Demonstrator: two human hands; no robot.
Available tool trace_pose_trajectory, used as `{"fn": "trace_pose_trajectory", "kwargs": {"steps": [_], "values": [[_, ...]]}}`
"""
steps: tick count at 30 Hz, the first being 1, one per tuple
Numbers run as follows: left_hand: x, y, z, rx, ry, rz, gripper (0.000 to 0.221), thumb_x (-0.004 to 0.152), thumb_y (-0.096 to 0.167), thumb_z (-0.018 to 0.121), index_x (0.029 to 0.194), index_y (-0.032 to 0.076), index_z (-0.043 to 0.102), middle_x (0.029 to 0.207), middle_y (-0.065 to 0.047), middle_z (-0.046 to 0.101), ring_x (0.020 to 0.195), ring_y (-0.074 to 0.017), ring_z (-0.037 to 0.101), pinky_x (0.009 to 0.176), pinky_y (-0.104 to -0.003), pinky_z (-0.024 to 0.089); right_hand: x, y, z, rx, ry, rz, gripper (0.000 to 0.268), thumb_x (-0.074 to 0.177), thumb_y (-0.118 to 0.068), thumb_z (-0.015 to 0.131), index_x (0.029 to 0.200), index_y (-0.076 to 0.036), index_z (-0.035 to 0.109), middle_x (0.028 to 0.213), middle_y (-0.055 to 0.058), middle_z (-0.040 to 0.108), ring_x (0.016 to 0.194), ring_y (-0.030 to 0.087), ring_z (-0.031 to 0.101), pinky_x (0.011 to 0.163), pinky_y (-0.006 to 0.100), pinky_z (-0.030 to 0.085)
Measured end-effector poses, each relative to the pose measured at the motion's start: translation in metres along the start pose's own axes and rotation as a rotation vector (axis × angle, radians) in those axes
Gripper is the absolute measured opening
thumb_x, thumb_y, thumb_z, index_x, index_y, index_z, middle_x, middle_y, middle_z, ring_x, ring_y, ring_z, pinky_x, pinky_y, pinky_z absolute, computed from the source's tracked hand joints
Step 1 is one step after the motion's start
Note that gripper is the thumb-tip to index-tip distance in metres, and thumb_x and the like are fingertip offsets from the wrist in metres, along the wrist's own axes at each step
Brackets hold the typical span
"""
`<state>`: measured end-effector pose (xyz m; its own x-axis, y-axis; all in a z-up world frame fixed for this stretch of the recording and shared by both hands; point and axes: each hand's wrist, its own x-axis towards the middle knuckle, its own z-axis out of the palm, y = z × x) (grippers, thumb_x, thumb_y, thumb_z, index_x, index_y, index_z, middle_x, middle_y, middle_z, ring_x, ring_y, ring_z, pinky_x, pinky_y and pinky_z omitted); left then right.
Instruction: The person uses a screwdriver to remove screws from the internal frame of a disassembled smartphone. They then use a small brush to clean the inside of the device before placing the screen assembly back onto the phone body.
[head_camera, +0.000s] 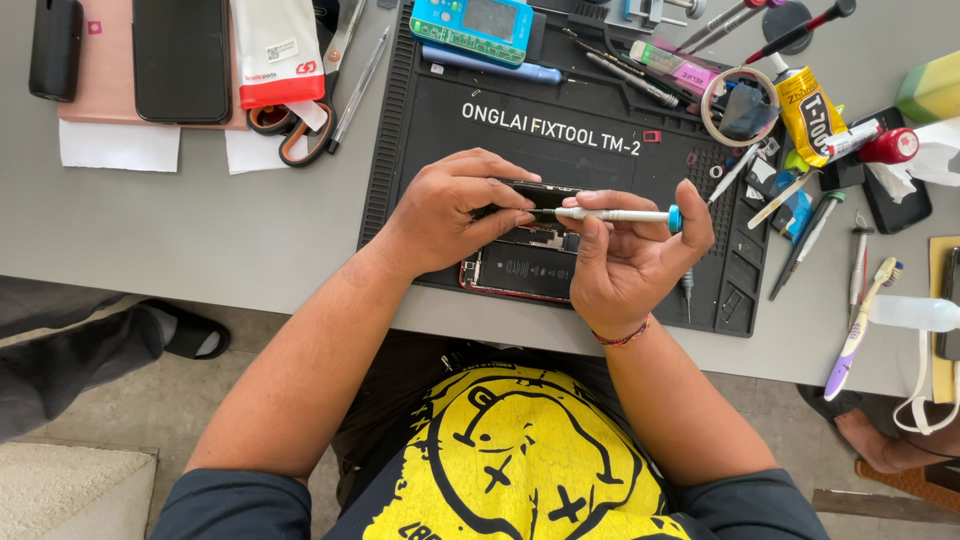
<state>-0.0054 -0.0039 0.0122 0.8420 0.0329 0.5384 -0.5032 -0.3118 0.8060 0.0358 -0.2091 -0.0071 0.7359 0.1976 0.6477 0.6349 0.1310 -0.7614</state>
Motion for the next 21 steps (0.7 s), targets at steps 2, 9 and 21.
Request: {"fn": "trace_pose_trajectory", "kwargs": {"steps": [2,9,21], "values": [[0.0002,0.0007,-0.0002,0.005,-0.003,-0.001,0.004,0.090,0.008,0.082,0.092,0.010,0.080,0.103,-0.011,0.077,0.098,-0.0335,0.074,0.081,-0.044,0.061,-0.0007,0.0027,0.0003,0.009,-0.007,0.002,0.073,0.102,0.009,0.058,0.156,-0.006,0.012,0.106,0.036,0.066,0.094,0.044,0.076,0.083,0.051,0.068],[-0.0007,-0.0031,0.0007,0.017,-0.005,0.012,0.004,0.090,0.009,0.082,0.093,0.011,0.079,0.105,-0.009,0.077,0.101,-0.0322,0.074,0.082,-0.044,0.061,0.0002,0.0029,0.0007,0.005,-0.022,0.012,0.071,0.102,0.009,0.057,0.156,-0.006,0.013,0.107,0.035,0.066,0.096,0.045,0.076,0.084,0.051,0.067],[-0.0010,-0.0037,0.0008,0.041,-0.012,0.004,0.004,0.091,0.011,0.083,0.092,0.011,0.079,0.104,-0.009,0.077,0.101,-0.0311,0.074,0.083,-0.042,0.061,-0.0006,0.0036,0.0002,-0.004,-0.018,0.023,0.071,0.102,0.009,0.057,0.155,-0.005,0.013,0.106,0.036,0.066,0.095,0.044,0.076,0.084,0.049,0.067]]}}
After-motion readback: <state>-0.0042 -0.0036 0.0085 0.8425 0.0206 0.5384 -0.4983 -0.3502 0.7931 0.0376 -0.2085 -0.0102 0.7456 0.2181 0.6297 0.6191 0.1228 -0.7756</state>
